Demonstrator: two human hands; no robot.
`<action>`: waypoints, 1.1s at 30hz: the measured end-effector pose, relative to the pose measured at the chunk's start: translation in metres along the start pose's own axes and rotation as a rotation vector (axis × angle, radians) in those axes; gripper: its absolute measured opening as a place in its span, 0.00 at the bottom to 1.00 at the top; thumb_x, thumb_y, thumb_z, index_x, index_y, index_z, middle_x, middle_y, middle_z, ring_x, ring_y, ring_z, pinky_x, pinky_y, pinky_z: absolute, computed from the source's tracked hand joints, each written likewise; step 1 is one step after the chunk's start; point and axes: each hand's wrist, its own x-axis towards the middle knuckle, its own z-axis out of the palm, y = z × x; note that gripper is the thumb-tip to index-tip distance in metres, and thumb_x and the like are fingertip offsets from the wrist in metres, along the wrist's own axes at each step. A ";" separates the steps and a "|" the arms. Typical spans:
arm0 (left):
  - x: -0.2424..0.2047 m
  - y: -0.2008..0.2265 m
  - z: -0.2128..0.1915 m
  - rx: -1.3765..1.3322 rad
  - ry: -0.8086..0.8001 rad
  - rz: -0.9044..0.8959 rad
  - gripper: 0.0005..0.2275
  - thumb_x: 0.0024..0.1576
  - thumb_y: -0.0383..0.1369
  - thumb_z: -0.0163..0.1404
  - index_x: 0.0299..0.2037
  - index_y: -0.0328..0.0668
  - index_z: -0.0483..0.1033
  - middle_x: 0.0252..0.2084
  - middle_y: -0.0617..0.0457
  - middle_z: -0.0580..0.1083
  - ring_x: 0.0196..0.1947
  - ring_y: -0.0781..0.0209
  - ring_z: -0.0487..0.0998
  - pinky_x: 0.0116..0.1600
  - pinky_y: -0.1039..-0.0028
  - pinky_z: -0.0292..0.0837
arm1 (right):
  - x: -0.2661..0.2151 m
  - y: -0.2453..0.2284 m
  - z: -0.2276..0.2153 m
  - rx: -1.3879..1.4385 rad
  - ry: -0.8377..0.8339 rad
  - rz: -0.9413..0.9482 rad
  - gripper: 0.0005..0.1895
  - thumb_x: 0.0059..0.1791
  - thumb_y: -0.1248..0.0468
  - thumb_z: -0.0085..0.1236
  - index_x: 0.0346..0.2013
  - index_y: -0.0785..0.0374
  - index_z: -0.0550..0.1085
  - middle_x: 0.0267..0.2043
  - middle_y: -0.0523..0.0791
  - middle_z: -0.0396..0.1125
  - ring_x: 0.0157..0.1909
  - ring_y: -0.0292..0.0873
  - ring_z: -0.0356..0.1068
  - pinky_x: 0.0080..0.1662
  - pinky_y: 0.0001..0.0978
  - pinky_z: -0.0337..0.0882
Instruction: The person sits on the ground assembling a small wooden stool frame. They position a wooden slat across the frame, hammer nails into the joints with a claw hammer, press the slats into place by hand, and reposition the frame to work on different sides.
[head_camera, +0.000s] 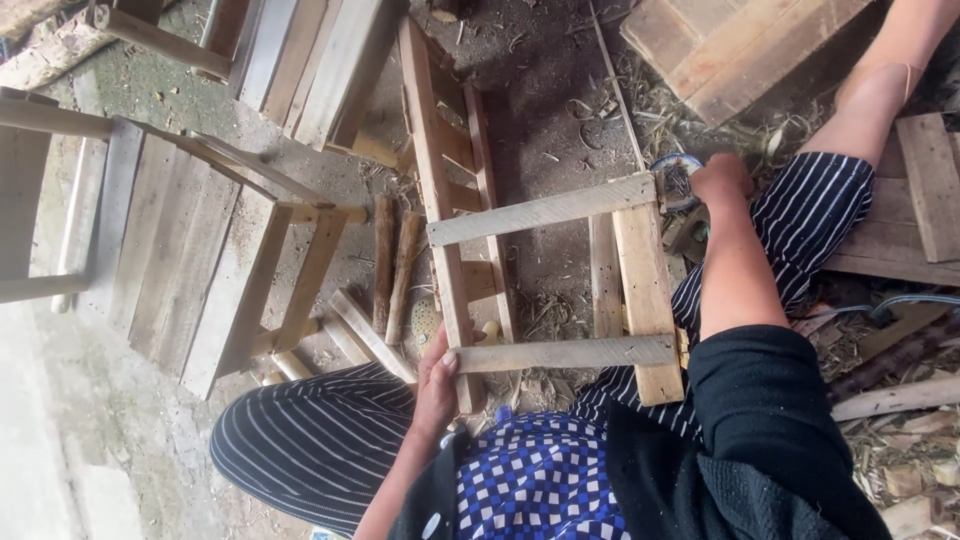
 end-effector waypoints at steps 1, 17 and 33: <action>0.000 0.000 0.001 -0.009 0.004 0.004 0.34 0.56 0.47 0.44 0.74 0.48 0.58 0.51 0.36 0.78 0.47 0.53 0.79 0.50 0.62 0.76 | -0.002 -0.002 0.001 0.021 0.002 -0.014 0.20 0.52 0.64 0.48 0.48 0.78 0.78 0.43 0.65 0.73 0.50 0.70 0.71 0.50 0.68 0.68; -0.004 0.006 0.003 -0.053 -0.028 0.025 0.33 0.58 0.45 0.43 0.75 0.46 0.56 0.53 0.34 0.77 0.51 0.49 0.79 0.54 0.58 0.75 | -0.078 -0.011 -0.060 0.566 0.152 -0.238 0.26 0.43 0.71 0.58 0.57 0.75 0.72 0.38 0.58 0.71 0.18 0.44 0.68 0.24 0.38 0.68; -0.006 0.028 0.018 0.090 -0.031 0.061 0.28 0.59 0.41 0.39 0.69 0.35 0.62 0.50 0.40 0.77 0.58 0.41 0.78 0.59 0.46 0.78 | -0.068 -0.061 -0.122 1.025 0.281 0.065 0.12 0.51 0.74 0.50 0.50 0.68 0.68 0.34 0.43 0.72 0.17 0.24 0.71 0.17 0.06 0.71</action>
